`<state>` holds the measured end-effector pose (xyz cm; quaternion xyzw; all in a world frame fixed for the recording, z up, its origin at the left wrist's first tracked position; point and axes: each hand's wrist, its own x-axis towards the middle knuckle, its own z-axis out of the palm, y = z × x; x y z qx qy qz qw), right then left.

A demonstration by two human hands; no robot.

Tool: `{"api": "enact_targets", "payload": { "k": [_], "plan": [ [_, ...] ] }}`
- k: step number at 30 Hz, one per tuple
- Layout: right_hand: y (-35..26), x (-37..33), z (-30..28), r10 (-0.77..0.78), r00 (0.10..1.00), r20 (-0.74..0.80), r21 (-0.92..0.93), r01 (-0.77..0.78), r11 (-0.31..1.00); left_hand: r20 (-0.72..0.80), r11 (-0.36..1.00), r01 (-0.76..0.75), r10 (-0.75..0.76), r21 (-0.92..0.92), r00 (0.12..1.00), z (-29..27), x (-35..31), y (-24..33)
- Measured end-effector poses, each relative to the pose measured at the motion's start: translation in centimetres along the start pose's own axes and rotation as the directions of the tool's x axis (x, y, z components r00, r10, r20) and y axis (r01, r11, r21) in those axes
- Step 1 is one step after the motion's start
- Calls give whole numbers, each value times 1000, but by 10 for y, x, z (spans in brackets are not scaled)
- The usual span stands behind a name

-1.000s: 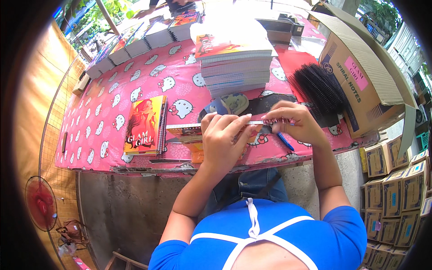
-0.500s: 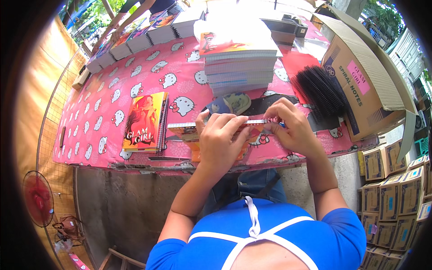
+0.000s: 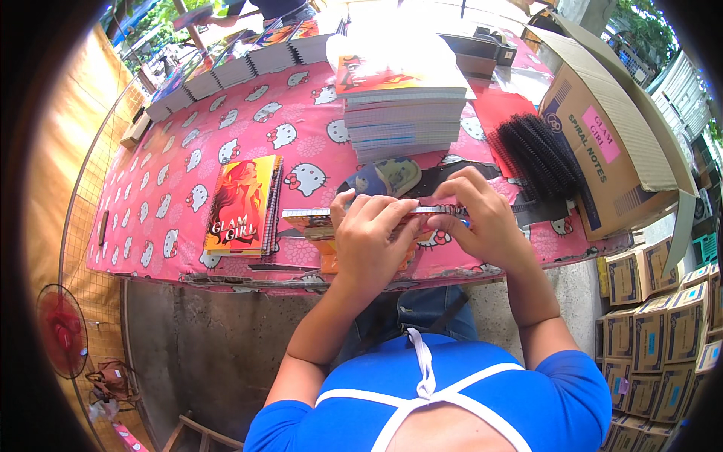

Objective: The person staples the spines of spiral notebooks using a manual stapler on a table and places them in a stack.

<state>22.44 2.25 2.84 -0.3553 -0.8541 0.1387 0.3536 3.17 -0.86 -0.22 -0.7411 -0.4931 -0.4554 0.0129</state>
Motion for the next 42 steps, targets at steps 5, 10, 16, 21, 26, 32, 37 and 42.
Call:
{"api": "enact_targets", "payload": {
  "k": [5,10,16,21,26,32,37,42],
  "plan": [
    [20,14,-5,-122,976,181,-70,137,988,-13,1000,-25,25,3,1000,-7,-8,3],
    [115,67,60,-307,876,373,-96,365,926,-42,998,-60,60,2,997,-1,-12,4],
    [105,65,77,88,861,500,-330,96,939,-110,999,40,-43,-35,993,-6,-4,10],
    [113,18,15,139,982,129,763,-187,618,-97,998,-21,16,-59,995,-1,-6,-2],
    [98,27,-7,156,960,234,-40,-151,988,-90,997,-7,1,-71,996,1,-3,-5],
    [97,38,6,104,937,333,206,-179,962,-26,988,122,-120,99,992,-23,3,5],
    [72,41,19,96,971,220,821,-238,519,-80,944,197,-182,265,980,-44,-7,-26],
    [72,52,35,160,947,279,697,-314,645,-64,973,220,-216,64,974,-40,-15,-37]
  ]
}}
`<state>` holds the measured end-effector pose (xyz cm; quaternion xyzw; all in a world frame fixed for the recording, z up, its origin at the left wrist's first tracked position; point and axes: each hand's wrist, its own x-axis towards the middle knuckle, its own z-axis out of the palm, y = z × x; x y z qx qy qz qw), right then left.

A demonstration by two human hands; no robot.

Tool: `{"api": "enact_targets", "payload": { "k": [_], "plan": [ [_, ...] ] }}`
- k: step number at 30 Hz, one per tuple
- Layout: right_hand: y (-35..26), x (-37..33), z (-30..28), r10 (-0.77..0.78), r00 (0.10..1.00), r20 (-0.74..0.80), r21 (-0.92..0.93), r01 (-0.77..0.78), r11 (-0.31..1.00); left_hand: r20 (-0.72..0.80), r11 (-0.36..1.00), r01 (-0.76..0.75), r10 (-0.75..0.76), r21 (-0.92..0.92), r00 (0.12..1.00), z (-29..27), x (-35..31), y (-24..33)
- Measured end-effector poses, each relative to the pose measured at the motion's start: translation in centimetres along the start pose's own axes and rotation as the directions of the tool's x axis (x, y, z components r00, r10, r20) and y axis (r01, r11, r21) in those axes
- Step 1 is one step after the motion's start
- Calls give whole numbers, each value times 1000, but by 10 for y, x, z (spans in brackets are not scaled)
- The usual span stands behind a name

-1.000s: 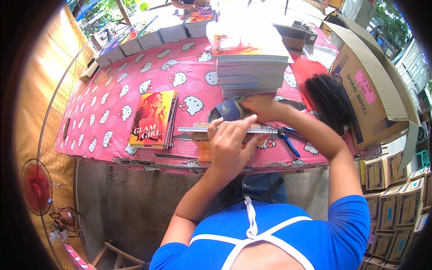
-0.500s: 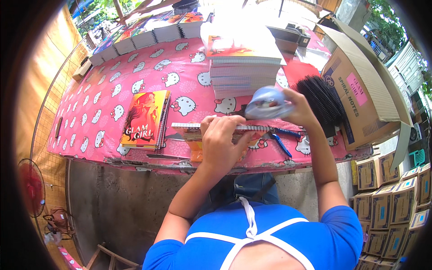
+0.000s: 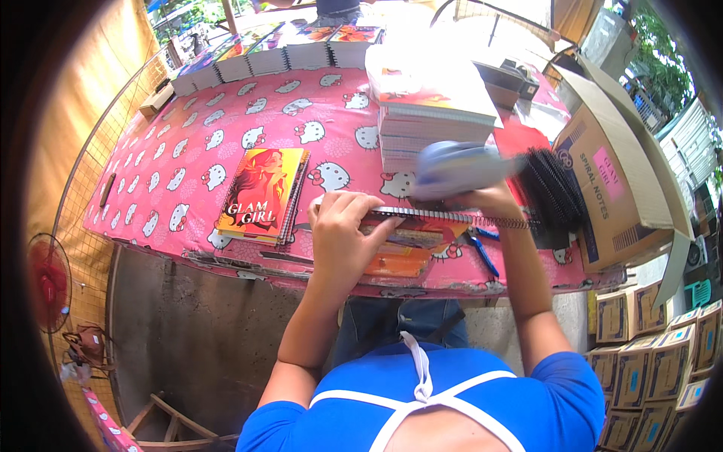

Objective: The person staples the spines of spiral notebooks using a manual stapler on a table and places them in a stack.

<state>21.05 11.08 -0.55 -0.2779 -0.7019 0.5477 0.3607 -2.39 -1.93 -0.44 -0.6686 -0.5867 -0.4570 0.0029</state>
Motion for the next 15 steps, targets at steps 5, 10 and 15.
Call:
{"api": "enact_targets", "payload": {
  "k": [5,10,15],
  "plan": [
    [-7,19,14,61,998,-5,-566,-53,823,-82,1000,-11,10,-9,997,-8,4,-2],
    [-14,13,24,-32,997,66,-31,34,999,-110,981,127,-144,-149,984,-7,-3,-12],
    [-7,30,29,-34,971,237,512,-95,854,-35,906,267,-294,-328,955,-13,-3,-16]
  ]
}}
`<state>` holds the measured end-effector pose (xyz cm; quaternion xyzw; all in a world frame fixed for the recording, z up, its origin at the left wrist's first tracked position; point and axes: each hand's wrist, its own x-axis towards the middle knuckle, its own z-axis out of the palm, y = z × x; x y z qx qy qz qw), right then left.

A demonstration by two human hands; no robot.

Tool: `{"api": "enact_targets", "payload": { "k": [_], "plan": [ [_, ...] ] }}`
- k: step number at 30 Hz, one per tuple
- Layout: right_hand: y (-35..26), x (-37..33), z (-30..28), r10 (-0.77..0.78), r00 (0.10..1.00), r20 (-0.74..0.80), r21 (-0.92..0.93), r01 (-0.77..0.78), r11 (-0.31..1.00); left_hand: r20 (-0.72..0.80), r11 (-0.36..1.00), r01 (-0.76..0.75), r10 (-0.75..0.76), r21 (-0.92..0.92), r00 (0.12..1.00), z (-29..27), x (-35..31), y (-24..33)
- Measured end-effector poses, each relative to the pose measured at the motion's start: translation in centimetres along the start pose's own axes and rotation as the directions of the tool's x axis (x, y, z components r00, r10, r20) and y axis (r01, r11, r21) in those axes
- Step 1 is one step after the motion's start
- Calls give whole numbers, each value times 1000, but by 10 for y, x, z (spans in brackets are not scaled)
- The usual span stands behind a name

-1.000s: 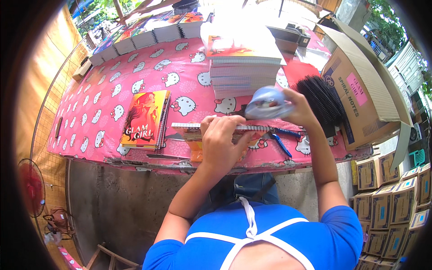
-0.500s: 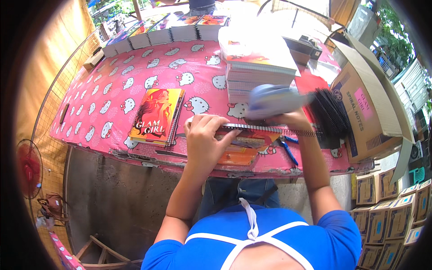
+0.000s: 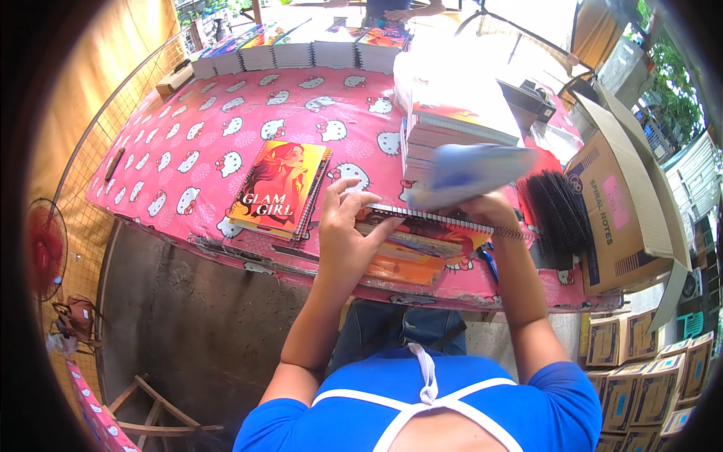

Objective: The person staples the spines of spiral notebooks using a manual stapler on a table and places them in a stack.

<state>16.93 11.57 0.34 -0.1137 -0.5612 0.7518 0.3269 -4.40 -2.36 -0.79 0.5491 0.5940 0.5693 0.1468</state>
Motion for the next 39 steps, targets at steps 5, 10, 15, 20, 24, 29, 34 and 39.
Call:
{"api": "enact_targets", "payload": {
  "k": [5,10,15,20,24,29,34,39],
  "plan": [
    [20,26,4,-182,978,-98,-861,8,508,-5,944,122,-130,-307,992,-2,-1,-5],
    [10,25,9,38,995,-94,-545,-84,834,-60,833,67,-118,-550,991,-2,-9,-28],
    [9,36,35,45,997,-55,-405,-63,912,-105,841,44,-120,-540,987,-6,-12,-33],
    [27,37,-1,-78,986,-150,-940,-117,322,-9,818,114,-144,-563,990,-8,-9,-31],
    [54,-12,-35,-194,976,-94,-993,-77,93,146,688,218,-162,-692,976,-8,-2,-30],
    [42,-81,-44,-325,927,-187,-980,-199,-4,37,667,-129,229,-734,973,-5,26,-33],
    [33,-155,-38,-323,866,-381,-922,-382,62,-537,837,-546,443,-41,718,-68,-5,70],
    [63,-180,-22,-252,842,-476,-864,-501,-43,33,680,-710,717,184,696,-45,-27,75]
  ]
}}
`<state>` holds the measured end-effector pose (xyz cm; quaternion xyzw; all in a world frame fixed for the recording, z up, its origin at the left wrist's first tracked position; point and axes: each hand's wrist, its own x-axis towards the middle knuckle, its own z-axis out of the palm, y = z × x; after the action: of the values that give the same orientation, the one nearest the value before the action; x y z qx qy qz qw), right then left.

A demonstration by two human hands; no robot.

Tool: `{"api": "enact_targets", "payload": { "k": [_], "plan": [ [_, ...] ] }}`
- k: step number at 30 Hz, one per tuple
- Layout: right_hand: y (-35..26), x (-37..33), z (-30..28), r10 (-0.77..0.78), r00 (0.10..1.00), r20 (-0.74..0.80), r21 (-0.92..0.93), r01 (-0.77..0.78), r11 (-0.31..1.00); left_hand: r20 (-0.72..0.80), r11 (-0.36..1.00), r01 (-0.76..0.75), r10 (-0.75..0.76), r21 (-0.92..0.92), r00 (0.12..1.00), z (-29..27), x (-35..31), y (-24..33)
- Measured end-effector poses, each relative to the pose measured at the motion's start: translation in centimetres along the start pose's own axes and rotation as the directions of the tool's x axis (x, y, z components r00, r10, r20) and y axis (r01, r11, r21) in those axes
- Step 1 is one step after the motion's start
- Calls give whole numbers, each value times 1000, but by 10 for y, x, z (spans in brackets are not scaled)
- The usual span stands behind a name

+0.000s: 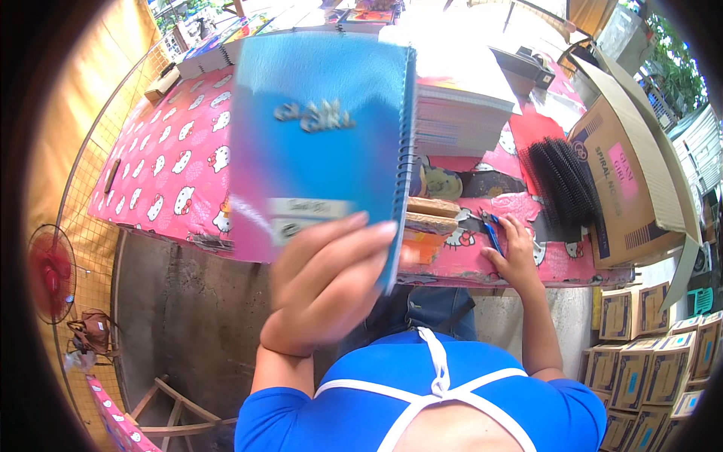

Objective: The person staples the spines of spiral notebooks using a manual stapler on a table and places them in a stack.

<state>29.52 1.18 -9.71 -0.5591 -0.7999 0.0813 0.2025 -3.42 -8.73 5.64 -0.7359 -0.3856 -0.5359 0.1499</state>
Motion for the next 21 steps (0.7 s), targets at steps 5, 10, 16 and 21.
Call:
{"api": "enact_targets", "payload": {
  "k": [5,10,16,21],
  "plan": [
    [-17,-1,-9,22,999,-28,17,-22,1000,203,984,173,-159,-50,966,52,-46,-18],
    [-85,-6,-56,-127,992,20,578,92,810,5,942,260,-265,-213,964,67,-52,-21],
    [-129,0,-66,-419,901,-109,461,420,782,11,949,256,-259,-185,966,65,-49,-20],
    [-136,2,-60,-376,922,-90,490,369,790,-2,943,273,-278,-192,960,65,-53,-19]
  ]
}}
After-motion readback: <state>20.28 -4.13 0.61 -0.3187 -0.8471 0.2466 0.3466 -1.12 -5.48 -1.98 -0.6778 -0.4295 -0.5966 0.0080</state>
